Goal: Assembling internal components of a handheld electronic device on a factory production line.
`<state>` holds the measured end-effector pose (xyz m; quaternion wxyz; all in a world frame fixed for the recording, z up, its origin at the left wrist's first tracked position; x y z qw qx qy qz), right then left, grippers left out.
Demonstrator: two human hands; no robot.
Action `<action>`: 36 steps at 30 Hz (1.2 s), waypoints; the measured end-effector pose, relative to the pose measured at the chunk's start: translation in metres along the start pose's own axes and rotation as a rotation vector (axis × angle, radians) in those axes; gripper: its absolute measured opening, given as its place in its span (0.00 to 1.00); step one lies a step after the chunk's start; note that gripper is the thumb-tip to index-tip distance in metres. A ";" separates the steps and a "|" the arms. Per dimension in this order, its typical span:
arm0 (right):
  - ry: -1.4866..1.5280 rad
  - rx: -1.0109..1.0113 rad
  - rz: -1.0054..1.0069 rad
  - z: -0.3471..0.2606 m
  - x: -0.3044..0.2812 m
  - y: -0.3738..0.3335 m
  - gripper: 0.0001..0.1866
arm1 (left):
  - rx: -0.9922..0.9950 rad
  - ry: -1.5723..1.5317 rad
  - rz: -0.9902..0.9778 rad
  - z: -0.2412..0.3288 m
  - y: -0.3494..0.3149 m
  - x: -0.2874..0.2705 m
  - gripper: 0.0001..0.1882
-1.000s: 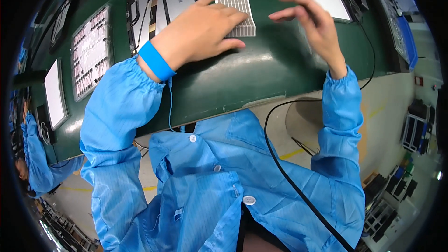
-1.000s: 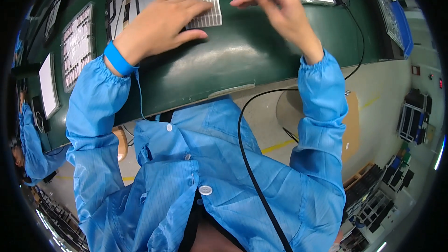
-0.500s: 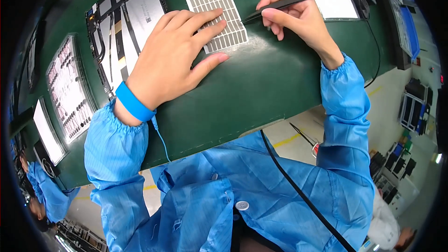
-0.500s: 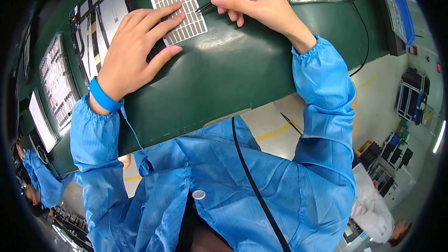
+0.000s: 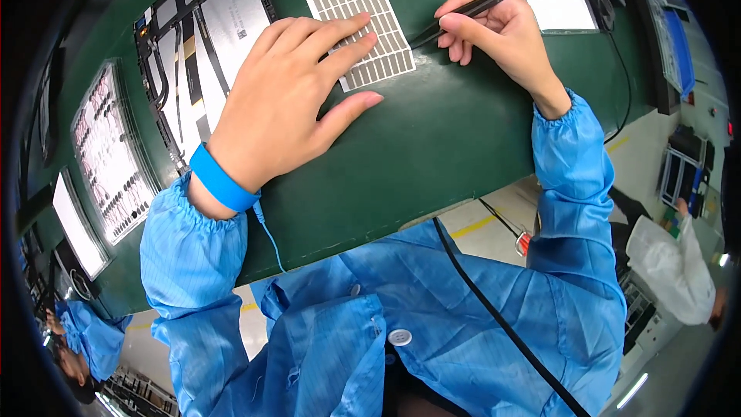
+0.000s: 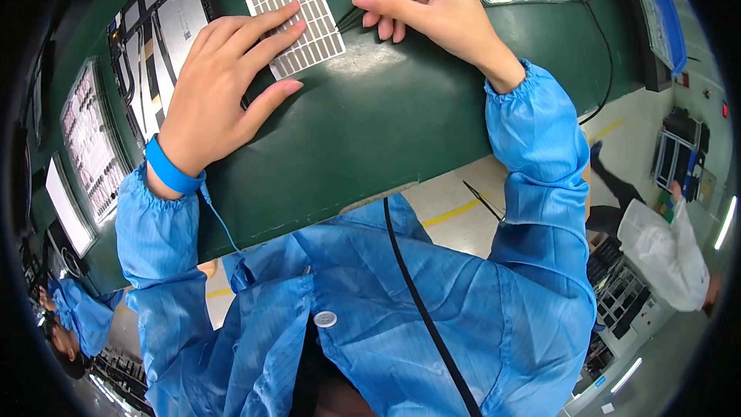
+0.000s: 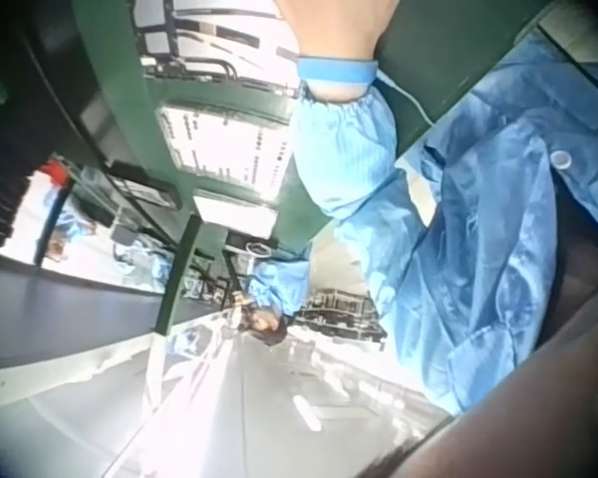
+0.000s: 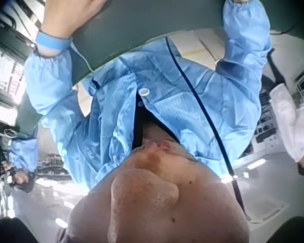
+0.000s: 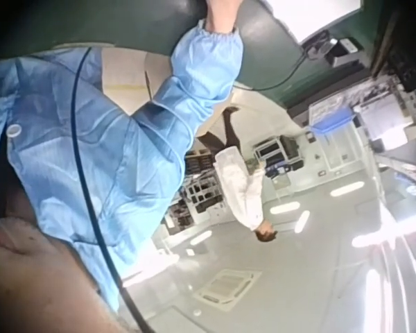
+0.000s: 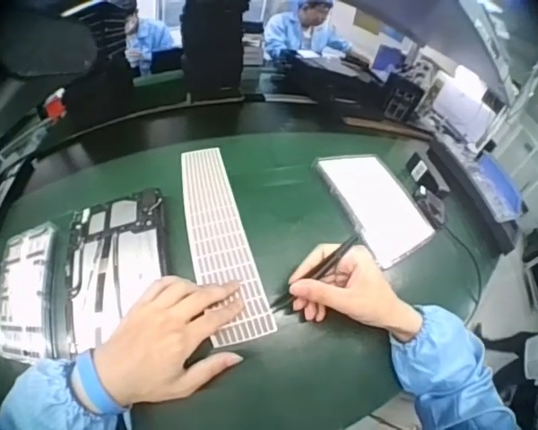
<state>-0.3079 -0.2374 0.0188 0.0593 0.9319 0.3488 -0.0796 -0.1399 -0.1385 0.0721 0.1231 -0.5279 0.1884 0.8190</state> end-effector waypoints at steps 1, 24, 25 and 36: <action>0.000 0.001 0.021 0.000 -0.001 -0.001 0.07 | 0.003 0.001 0.007 0.001 0.000 0.000 0.26; 0.188 -0.021 0.134 -0.035 0.027 0.076 0.17 | 0.043 -0.097 0.137 0.010 -0.030 -0.044 0.20; 0.165 -0.064 0.047 -0.046 0.044 0.097 0.18 | -0.010 -0.081 0.085 0.001 -0.034 -0.061 0.18; 0.017 -0.348 -0.145 -0.060 0.158 0.229 0.15 | -0.381 -0.094 0.234 -0.175 -0.066 -0.100 0.31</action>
Point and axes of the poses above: each hand's wrist, its own y-axis towards the middle knuckle, its own x-axis out of the palm, z = x × y, the point moved 9 cm from there along y, towards the middle knuckle, and after that the axes turned 10 degrees about -x, right-handed, at the moved point
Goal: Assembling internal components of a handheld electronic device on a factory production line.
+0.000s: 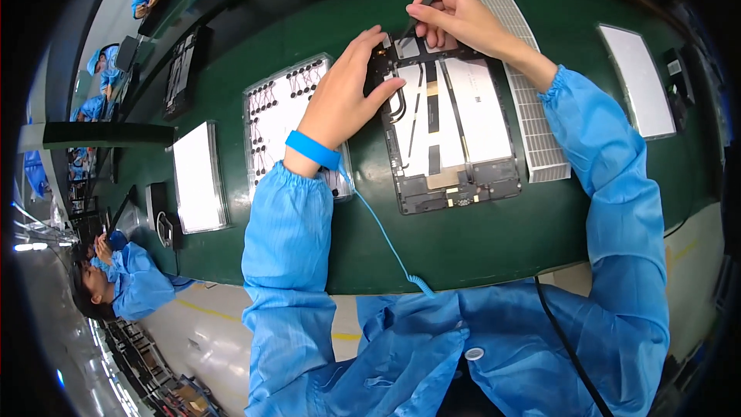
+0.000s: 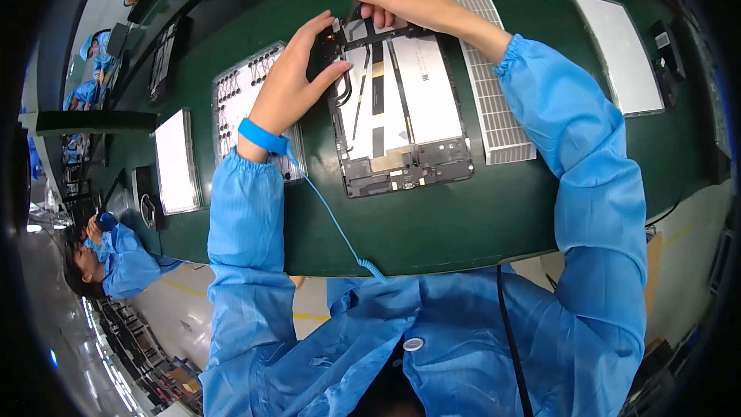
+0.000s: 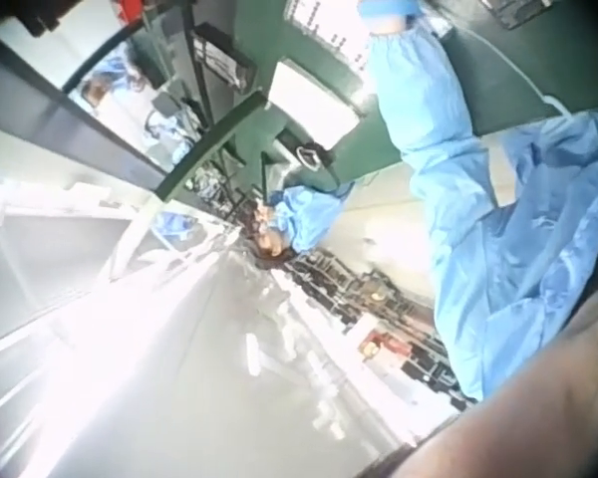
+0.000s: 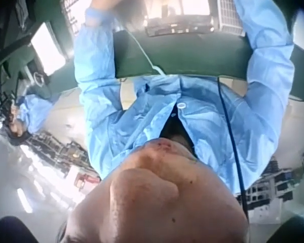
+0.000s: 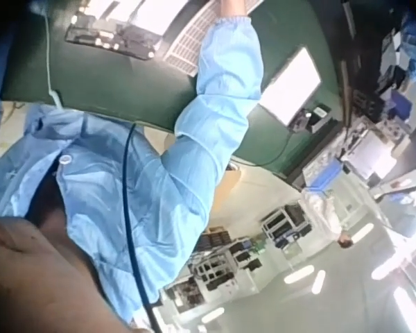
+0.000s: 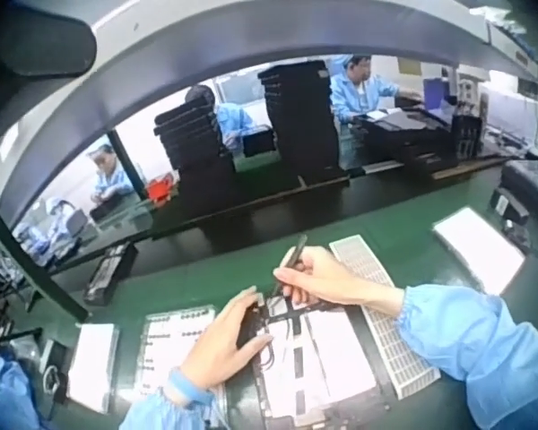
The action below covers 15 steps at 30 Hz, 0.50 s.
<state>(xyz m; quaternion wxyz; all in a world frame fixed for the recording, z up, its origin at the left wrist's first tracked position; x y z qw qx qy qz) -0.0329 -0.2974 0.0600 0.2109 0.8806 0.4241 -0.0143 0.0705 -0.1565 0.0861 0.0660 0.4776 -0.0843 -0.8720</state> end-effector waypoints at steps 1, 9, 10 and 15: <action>-0.014 0.022 0.008 0.004 0.000 -0.001 0.15 | -0.008 -0.017 -0.006 -0.002 0.000 -0.001 0.31; -0.129 0.087 0.010 0.014 -0.001 -0.002 0.15 | 0.014 -0.048 0.055 -0.006 -0.003 0.001 0.26; -0.129 0.088 0.005 0.014 0.000 -0.001 0.15 | 0.020 -0.035 0.063 -0.006 -0.004 0.001 0.25; -0.153 0.085 0.011 0.014 0.001 0.000 0.15 | 0.037 -0.025 0.078 -0.007 -0.004 0.000 0.23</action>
Point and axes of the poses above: each hand's wrist, its own y-axis towards the middle knuckle, its own x-axis out of the palm, z = x × y, the point moved 9 cm from there along y, towards the middle knuckle, and after that the axes turned 10 degrees about -x, right-handed, at the moved point
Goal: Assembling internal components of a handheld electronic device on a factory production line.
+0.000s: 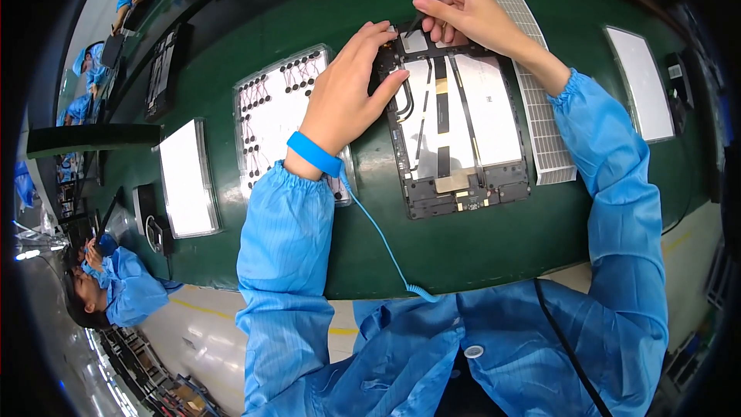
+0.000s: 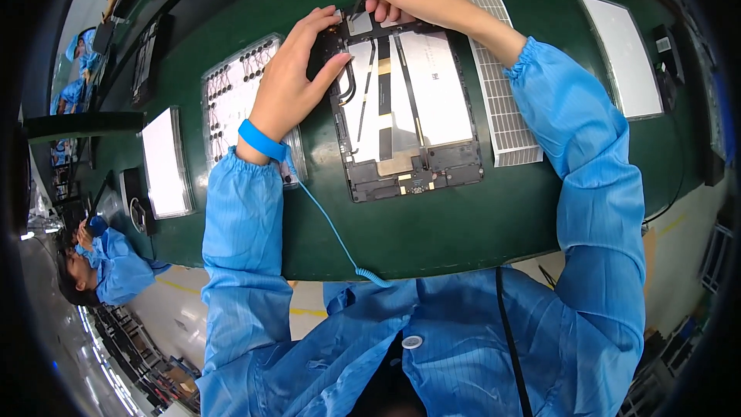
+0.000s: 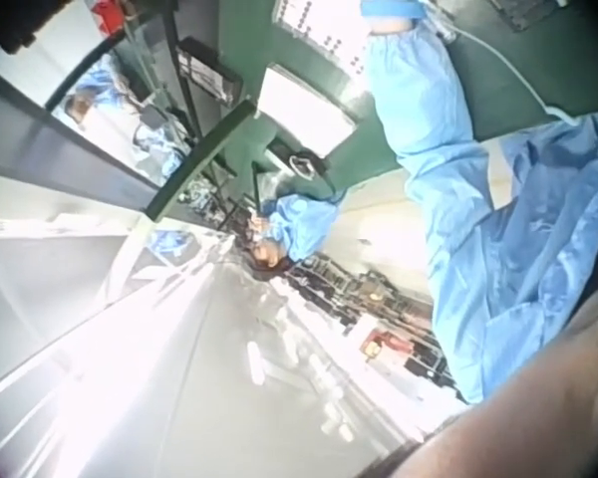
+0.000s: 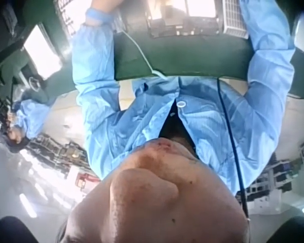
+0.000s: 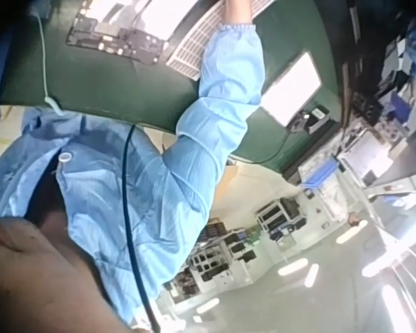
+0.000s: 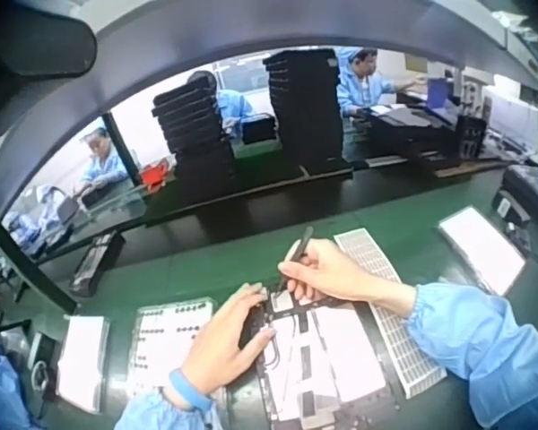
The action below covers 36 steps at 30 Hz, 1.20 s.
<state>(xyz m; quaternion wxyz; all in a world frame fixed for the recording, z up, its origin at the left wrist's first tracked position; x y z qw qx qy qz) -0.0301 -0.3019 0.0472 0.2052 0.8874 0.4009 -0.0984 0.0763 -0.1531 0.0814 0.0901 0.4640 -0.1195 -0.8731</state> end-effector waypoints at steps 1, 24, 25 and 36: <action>0.000 -0.001 0.001 -0.002 0.002 0.001 0.15 | 0.007 0.001 0.007 0.000 0.000 -0.002 0.21; 0.076 0.212 0.445 -0.018 -0.125 -0.272 0.13 | 0.548 0.042 -0.326 0.172 -0.042 0.093 0.22; 0.108 0.218 0.466 -0.025 -0.118 -0.282 0.11 | 0.533 0.019 -0.306 0.171 -0.043 0.100 0.22; 0.049 0.298 0.323 -0.029 -0.107 -0.287 0.09 | 0.484 -0.044 -0.382 0.169 -0.048 0.123 0.21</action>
Point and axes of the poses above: each hand's wrist, its own y-axis towards the middle knuckle, its own x-axis out of the palm, z = x × y, the point moved 9 cm from there along y, towards the middle knuckle, and after that the axes turned 10 degrees about -x, right-handed, at the moved point
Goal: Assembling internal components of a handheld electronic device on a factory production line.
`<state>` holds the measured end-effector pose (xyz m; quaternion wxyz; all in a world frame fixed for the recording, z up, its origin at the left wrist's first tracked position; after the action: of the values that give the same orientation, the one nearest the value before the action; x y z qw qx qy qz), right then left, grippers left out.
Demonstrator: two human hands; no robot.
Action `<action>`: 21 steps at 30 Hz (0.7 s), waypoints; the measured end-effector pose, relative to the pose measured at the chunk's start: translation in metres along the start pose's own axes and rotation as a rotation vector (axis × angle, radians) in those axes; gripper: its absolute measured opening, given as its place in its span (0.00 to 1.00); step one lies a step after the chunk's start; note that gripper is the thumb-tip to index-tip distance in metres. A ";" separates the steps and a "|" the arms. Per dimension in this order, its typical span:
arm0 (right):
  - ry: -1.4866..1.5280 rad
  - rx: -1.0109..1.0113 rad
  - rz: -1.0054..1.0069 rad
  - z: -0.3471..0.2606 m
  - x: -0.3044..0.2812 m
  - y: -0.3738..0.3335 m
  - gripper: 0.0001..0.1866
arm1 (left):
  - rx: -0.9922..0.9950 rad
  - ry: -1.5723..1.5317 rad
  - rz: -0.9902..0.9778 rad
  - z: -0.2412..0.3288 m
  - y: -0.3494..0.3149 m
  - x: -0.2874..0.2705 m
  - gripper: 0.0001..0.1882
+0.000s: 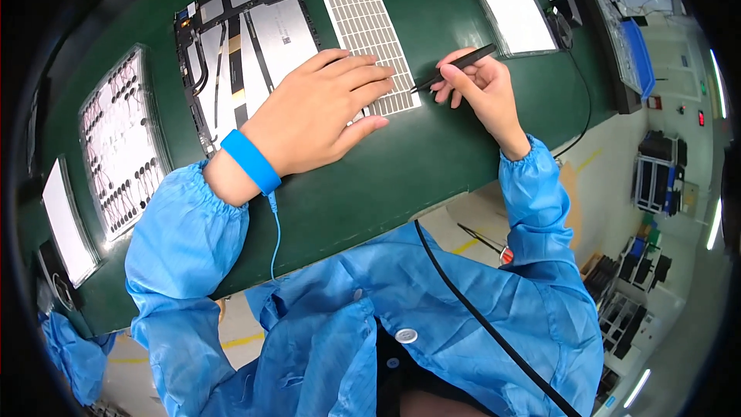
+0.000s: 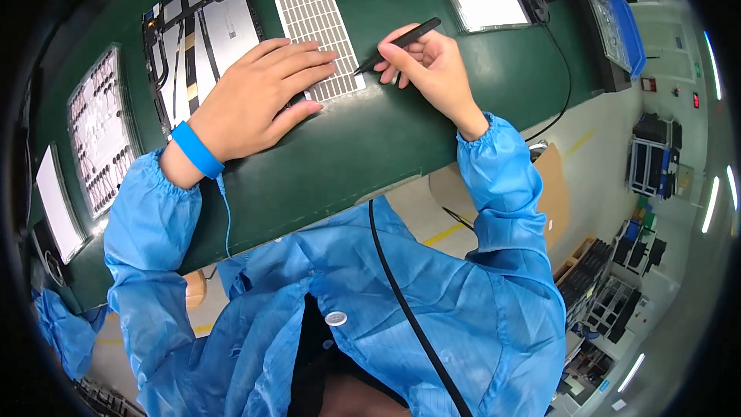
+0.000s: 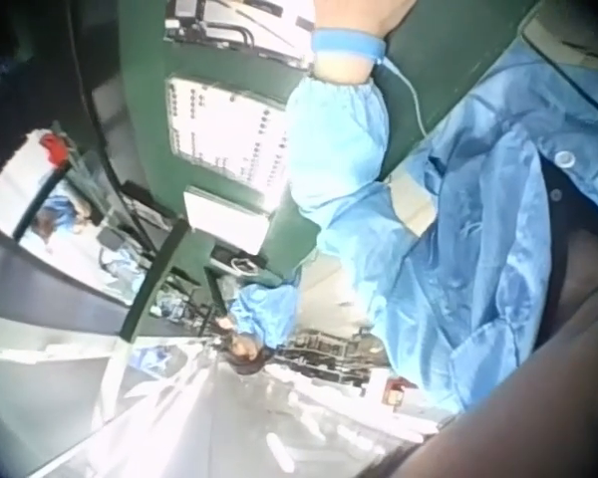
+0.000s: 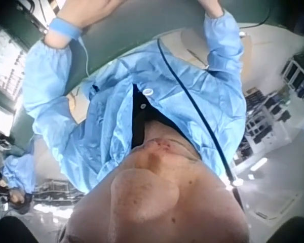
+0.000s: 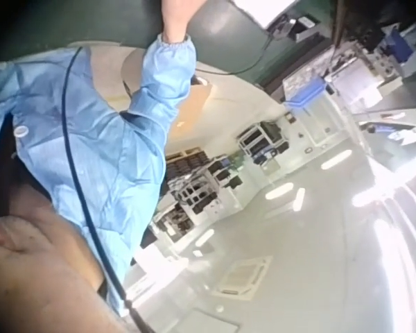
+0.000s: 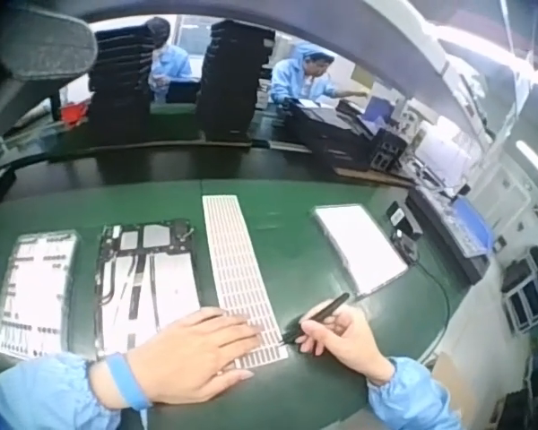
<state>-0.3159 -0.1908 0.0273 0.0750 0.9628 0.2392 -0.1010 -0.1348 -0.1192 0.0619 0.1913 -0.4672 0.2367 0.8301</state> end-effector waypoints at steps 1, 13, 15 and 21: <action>-0.011 0.002 -0.017 0.001 0.002 0.003 0.09 | 0.002 -0.003 0.011 -0.003 -0.002 0.001 0.21; 0.231 -0.128 -0.014 -0.014 0.044 0.134 0.13 | 0.052 -0.068 0.139 0.007 -0.008 -0.031 0.25; 0.225 -0.173 -0.072 -0.019 0.070 0.169 0.15 | -0.046 -0.038 0.172 -0.005 -0.005 -0.055 0.22; 0.294 -0.233 -0.122 -0.005 0.110 0.213 0.16 | -0.383 0.136 0.463 -0.094 -0.012 -0.109 0.13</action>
<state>-0.1191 -0.3270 0.0276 0.1437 0.9358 0.3155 0.0645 -0.0107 -0.1734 0.1115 -0.1106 -0.4827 0.1884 0.8481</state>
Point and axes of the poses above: each hand's wrist, its own y-axis towards the middle knuckle, its own x-axis out of the palm, z = x × y, the point moved 9 cm from there along y, towards the middle knuckle, and after that the axes turned 10 degrees about -x, right-handed, at the moved point
